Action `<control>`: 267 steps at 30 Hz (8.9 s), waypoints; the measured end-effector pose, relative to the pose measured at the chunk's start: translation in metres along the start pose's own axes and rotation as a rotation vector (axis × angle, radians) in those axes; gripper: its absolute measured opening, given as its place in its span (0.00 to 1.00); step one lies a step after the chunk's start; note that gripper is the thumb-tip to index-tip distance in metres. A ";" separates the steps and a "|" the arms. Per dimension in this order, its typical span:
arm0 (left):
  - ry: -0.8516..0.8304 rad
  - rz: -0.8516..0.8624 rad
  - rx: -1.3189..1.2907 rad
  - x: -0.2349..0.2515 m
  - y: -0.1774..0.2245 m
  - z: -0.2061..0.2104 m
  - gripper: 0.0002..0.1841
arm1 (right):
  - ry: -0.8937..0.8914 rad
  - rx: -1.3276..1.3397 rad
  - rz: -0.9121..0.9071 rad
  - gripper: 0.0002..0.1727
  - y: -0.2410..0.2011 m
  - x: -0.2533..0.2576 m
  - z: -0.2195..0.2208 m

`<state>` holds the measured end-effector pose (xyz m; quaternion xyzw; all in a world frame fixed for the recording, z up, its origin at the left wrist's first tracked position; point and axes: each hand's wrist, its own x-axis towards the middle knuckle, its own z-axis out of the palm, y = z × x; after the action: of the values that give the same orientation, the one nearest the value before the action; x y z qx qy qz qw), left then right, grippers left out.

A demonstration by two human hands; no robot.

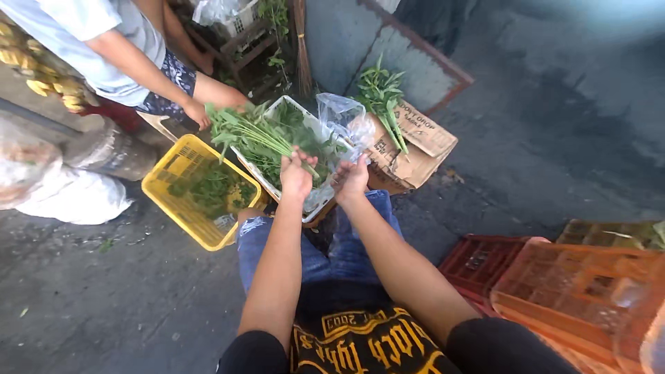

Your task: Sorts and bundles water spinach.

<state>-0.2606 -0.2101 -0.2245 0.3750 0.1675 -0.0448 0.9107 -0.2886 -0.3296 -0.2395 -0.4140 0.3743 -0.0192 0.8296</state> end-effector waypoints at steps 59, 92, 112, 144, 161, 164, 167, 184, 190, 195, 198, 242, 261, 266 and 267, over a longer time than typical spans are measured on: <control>0.296 -0.246 -0.284 0.061 0.048 -0.174 0.37 | 0.535 -1.008 0.016 0.21 0.123 0.179 0.030; 0.096 -0.134 0.125 0.044 0.023 -0.088 0.03 | -0.383 -1.033 -0.384 0.18 -0.019 0.136 0.083; 0.013 0.233 0.638 0.030 0.064 0.002 0.10 | -0.664 -1.305 -0.809 0.16 -0.102 0.004 0.170; -0.042 0.158 0.197 0.008 0.125 -0.026 0.10 | -0.064 -0.886 -0.580 0.18 -0.034 0.041 0.036; 0.128 0.010 0.331 -0.019 0.045 -0.048 0.10 | -0.229 0.105 0.172 0.41 0.032 -0.027 0.041; 0.136 -0.040 0.424 -0.033 0.009 -0.055 0.09 | -0.292 0.113 0.100 0.36 0.045 -0.033 0.055; 0.140 -0.053 0.429 -0.042 0.007 -0.061 0.08 | -0.390 0.018 0.041 0.33 0.057 -0.029 0.045; 0.202 -0.040 0.286 -0.043 0.041 -0.047 0.08 | -0.610 -0.769 -0.513 0.11 0.048 -0.041 0.033; 0.128 0.070 0.117 -0.032 0.034 -0.058 0.17 | -0.513 -0.581 -0.458 0.06 0.017 -0.042 0.039; 0.162 0.069 -0.019 -0.020 0.025 -0.063 0.19 | -0.480 -0.528 -0.745 0.05 0.007 -0.060 0.053; 0.096 0.072 0.031 -0.024 0.021 -0.056 0.16 | -0.474 -0.711 -0.869 0.06 0.020 -0.051 0.052; 0.191 0.026 0.061 -0.032 0.015 -0.076 0.14 | -0.826 -0.829 -0.561 0.08 -0.013 -0.009 0.004; 0.075 -0.067 0.046 -0.052 -0.043 -0.047 0.15 | -0.297 -0.385 -0.576 0.32 0.059 -0.007 0.015; -0.011 -0.005 0.086 -0.048 -0.033 -0.049 0.12 | -0.283 -0.476 -0.539 0.17 0.049 0.000 0.012; 0.001 0.022 0.092 -0.043 -0.030 -0.052 0.12 | -0.367 -0.568 -0.542 0.14 0.046 0.004 0.008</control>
<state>-0.3219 -0.1970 -0.2647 0.4180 0.1615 -0.0424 0.8929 -0.2929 -0.2955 -0.2712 -0.7056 0.0887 -0.0586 0.7006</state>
